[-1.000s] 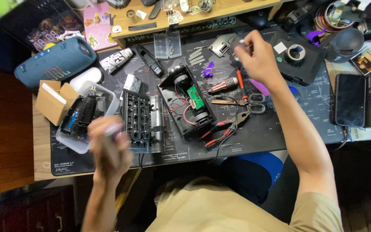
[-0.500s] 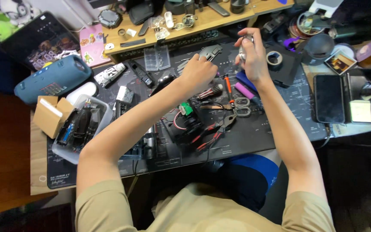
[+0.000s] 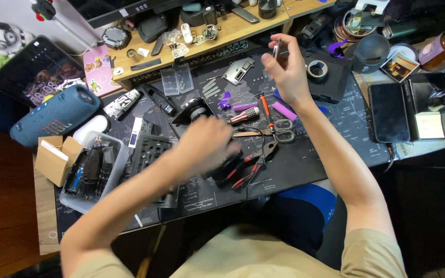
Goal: Repairing and assembling a handheld electronic device by soldering components and fitting the casing.
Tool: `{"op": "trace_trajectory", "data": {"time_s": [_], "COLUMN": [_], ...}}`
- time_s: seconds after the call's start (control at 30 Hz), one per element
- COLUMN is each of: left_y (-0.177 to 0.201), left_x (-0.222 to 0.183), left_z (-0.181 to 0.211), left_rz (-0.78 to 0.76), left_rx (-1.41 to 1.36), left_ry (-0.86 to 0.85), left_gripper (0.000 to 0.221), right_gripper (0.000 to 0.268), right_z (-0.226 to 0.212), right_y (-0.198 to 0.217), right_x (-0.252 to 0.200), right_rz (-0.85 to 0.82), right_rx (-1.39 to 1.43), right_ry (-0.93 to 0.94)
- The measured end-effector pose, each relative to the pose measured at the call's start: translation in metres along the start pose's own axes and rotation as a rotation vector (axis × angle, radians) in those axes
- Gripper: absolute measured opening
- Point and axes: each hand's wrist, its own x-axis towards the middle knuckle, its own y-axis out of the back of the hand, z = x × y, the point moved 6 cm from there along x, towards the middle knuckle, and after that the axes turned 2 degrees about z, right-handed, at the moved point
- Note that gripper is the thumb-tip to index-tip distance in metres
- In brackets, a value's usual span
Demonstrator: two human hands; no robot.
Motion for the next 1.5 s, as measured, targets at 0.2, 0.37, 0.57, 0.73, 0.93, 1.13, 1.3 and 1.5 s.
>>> {"op": "trace_trajectory", "data": {"time_s": [0.2, 0.37, 0.57, 0.73, 0.93, 1.13, 1.3, 1.5], "left_y": [-0.037, -0.051, -0.066, -0.042, -0.014, -0.011, -0.007, -0.006], "left_x": [-0.078, -0.075, -0.066, -0.068, -0.077, -0.082, -0.091, -0.094], "left_z": [0.034, 0.034, 0.021, 0.009, -0.013, -0.02, -0.023, -0.023], "left_rz": [0.264, 0.389, 0.43, 0.543, 0.643, 0.67, 0.706, 0.695], "left_rx": [0.298, 0.242, 0.056, -0.175, -0.525, -0.75, -0.88, -0.968], "left_ry": [0.069, 0.202, 0.274, 0.235, 0.242, 0.261, 0.242, 0.223], "left_gripper": [0.091, 0.08, 0.047, 0.062, 0.05, 0.053, 0.05, 0.042], "right_gripper": [0.063, 0.076, 0.079, 0.084, 0.091, 0.084, 0.074, 0.087], "right_z": [-0.012, -0.032, -0.042, -0.047, -0.064, -0.052, -0.066, -0.067], "right_y": [-0.017, -0.035, -0.049, -0.05, -0.046, -0.07, -0.077, -0.078], "right_x": [-0.012, -0.027, -0.039, -0.065, -0.14, -0.174, -0.176, -0.182], "right_rz": [-0.047, -0.107, -0.238, -0.237, -0.123, 0.022, 0.139, 0.172], "right_rx": [0.021, -0.068, 0.032, 0.112, -0.119, -0.355, -0.437, -0.326], "right_ry": [0.022, 0.117, 0.197, 0.357, 0.523, 0.557, 0.7, 0.517]}}
